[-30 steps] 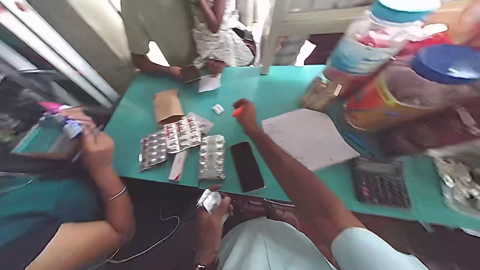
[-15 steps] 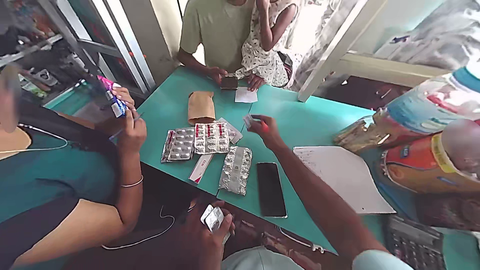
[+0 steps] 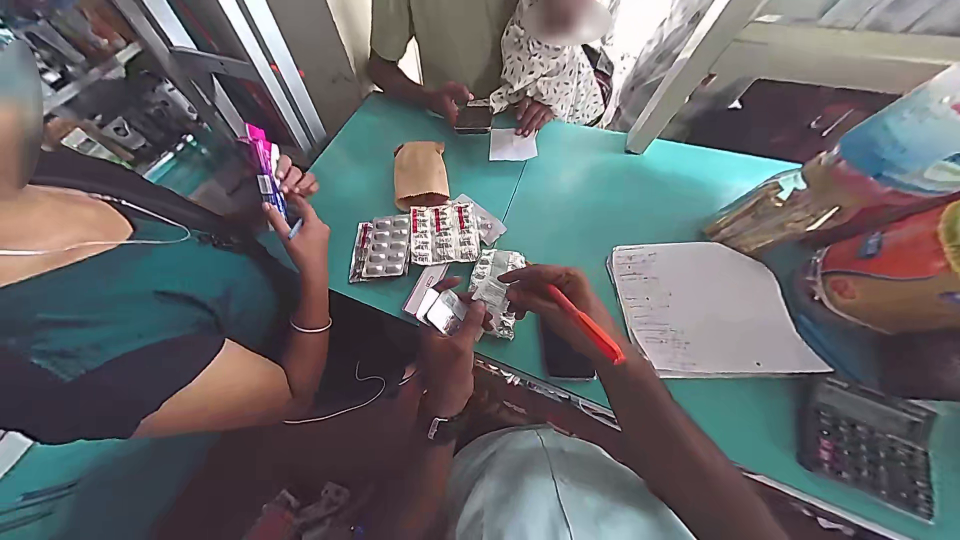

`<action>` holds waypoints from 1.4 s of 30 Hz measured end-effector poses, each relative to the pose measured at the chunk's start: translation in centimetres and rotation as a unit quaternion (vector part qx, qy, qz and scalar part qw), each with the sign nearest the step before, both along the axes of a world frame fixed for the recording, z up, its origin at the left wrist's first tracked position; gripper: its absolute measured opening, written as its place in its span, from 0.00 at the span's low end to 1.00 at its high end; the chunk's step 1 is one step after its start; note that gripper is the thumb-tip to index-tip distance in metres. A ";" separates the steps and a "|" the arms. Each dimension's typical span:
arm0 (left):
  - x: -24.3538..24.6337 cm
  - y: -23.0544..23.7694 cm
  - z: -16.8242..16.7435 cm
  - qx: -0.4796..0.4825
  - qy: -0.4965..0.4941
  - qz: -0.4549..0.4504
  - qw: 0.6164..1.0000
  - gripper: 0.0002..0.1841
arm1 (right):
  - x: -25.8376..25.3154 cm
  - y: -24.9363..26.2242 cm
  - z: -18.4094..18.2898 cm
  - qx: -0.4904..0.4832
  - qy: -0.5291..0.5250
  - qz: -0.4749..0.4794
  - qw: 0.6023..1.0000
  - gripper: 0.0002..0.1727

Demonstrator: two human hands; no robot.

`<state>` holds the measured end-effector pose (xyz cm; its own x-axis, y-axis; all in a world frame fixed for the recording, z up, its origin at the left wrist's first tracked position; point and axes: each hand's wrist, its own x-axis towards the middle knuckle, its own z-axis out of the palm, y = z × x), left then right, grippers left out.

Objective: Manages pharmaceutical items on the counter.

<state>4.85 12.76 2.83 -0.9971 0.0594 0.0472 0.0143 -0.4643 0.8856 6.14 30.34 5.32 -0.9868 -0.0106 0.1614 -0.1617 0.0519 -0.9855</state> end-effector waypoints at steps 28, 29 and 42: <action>0.9 1.0 -1.1 -0.005 -0.055 -0.005 0.998 0.23 | 0.3 0.0 -1.8 -0.038 -0.021 -0.048 0.998 0.11; 0.9 1.0 -1.1 -0.008 -0.056 -0.006 0.998 0.23 | 0.4 0.2 -1.7 -0.029 -0.011 -0.046 0.998 0.11; 1.1 1.7 -1.0 -0.014 -0.034 -0.028 0.999 0.23 | 1.4 1.5 -1.1 0.083 0.056 -0.038 0.994 0.15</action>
<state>6.00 14.50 1.84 -0.9931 0.1154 -0.0230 -0.0717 -0.4384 0.8959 7.56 31.85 4.17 -0.9616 0.0275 0.2731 -0.2599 0.2294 -0.9380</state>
